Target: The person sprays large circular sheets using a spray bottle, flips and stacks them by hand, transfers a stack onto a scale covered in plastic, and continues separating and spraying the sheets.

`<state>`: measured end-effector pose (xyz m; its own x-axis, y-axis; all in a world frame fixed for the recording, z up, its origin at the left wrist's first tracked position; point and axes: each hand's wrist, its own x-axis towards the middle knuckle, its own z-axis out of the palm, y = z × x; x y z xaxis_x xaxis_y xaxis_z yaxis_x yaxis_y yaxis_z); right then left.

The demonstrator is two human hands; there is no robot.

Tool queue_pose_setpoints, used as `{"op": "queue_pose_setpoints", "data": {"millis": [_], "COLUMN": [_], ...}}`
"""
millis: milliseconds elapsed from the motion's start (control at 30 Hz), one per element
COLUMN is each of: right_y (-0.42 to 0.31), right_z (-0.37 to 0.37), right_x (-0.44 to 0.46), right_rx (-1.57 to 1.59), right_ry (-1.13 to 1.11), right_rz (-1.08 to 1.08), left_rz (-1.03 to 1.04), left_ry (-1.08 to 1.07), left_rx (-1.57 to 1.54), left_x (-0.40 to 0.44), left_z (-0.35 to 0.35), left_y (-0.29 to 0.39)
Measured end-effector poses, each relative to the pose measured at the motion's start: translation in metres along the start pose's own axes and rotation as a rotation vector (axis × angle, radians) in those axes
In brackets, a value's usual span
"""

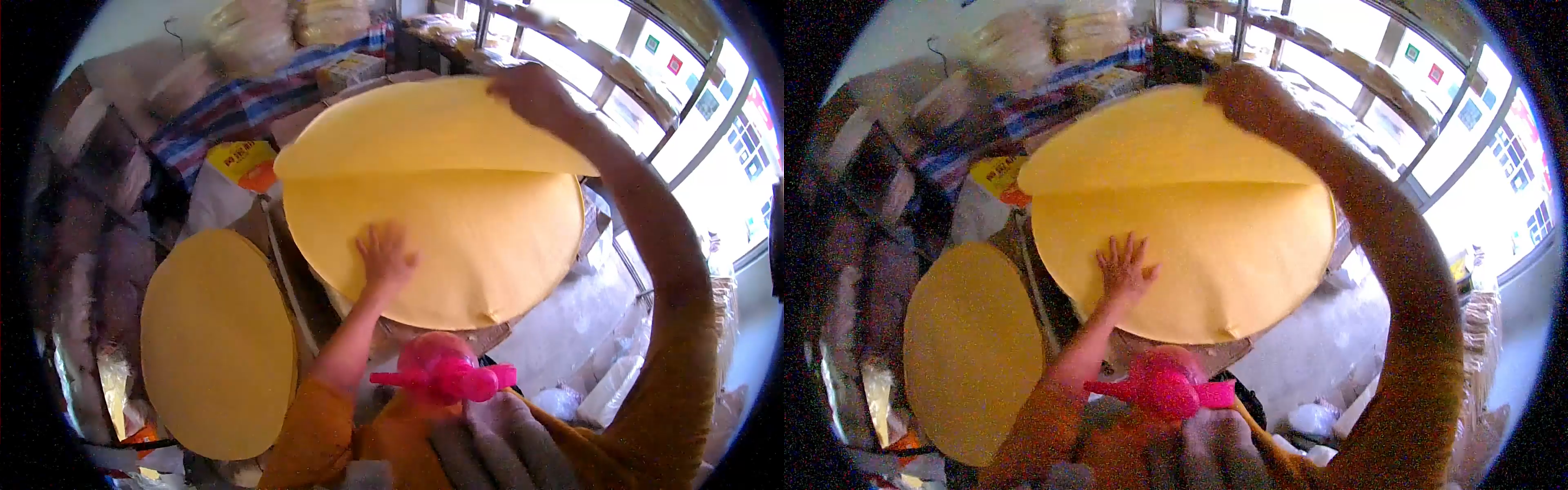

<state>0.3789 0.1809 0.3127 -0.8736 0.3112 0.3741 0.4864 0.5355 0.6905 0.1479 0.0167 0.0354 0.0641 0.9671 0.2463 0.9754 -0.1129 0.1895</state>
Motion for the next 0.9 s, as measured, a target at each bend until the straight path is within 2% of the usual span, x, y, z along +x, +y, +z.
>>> {"op": "queue_pose_setpoints", "data": {"millis": [67,100,167,200,300,333,400,467,500,533,600,667,733,800,833,867,900], "right_y": [0.051,0.066,0.074,0.063,0.068,0.043,0.047,0.024,0.018,0.011,-0.006,-0.015,-0.036,-0.053,-0.059,-0.069,-0.079], "right_z": [-0.017,-0.058,-0.158,-0.19,-0.197,-0.199,-0.149,-0.121,-0.111,-0.103,-0.083,-0.03,-0.03,-0.029,0.02,0.055,0.07], "right_x": [0.028,0.039,0.066,0.075,0.071,0.065,0.053,0.054,0.054,0.055,0.06,0.063,0.078,0.087,0.088,0.088,0.091], "right_rx": [0.001,-0.036,0.066,0.202,-0.41,0.119,0.063,0.278,0.284,0.29,0.409,0.463,0.555,0.935,0.762,0.721,0.722], "right_ry": [0.195,0.332,0.444,0.415,0.45,0.452,0.379,0.191,0.19,0.187,0.025,0.022,-0.265,-0.251,-0.364,-0.304,-0.372], "right_rz": [0.163,0.243,0.523,0.724,0.073,0.259,0.221,0.454,0.435,0.414,0.458,0.371,0.43,0.365,0.4,0.382,0.409], "left_rz": [0.001,0.005,0.001,0.001,-0.024,-0.076,-0.179,-0.272,-0.317,-0.306,-0.292,-0.277,-0.291,-0.337,-0.32,-0.306,-0.292], "left_ry": [0.016,0.015,0.012,0.009,0.028,0.027,0.024,0.159,0.228,0.257,0.305,0.349,0.365,0.362,0.365,0.367,0.367], "left_rx": [-0.007,-0.022,-0.024,-0.025,-0.072,-0.171,-0.372,-0.472,-0.523,-0.418,-0.206,-0.158,-0.126,-0.11,-0.09,-0.07,-0.05], "left_x": [-0.001,-0.002,-0.002,-0.004,0.003,0.01,0.022,0.032,0.036,0.035,0.028,0.025,0.023,0.023,0.022,0.02,0.019], "left_z": [0.004,0.002,0.001,0.0,0.0,0.0,0.004,0.021,0.026,0.031,0.039,0.035,0.027,0.015,0.012,0.012,0.011], "left_y": [-0.001,-0.001,-0.001,0.0,-0.003,-0.007,-0.018,-0.036,-0.044,-0.054,-0.07,-0.072,-0.068,-0.06,-0.058,-0.058,-0.058]}}
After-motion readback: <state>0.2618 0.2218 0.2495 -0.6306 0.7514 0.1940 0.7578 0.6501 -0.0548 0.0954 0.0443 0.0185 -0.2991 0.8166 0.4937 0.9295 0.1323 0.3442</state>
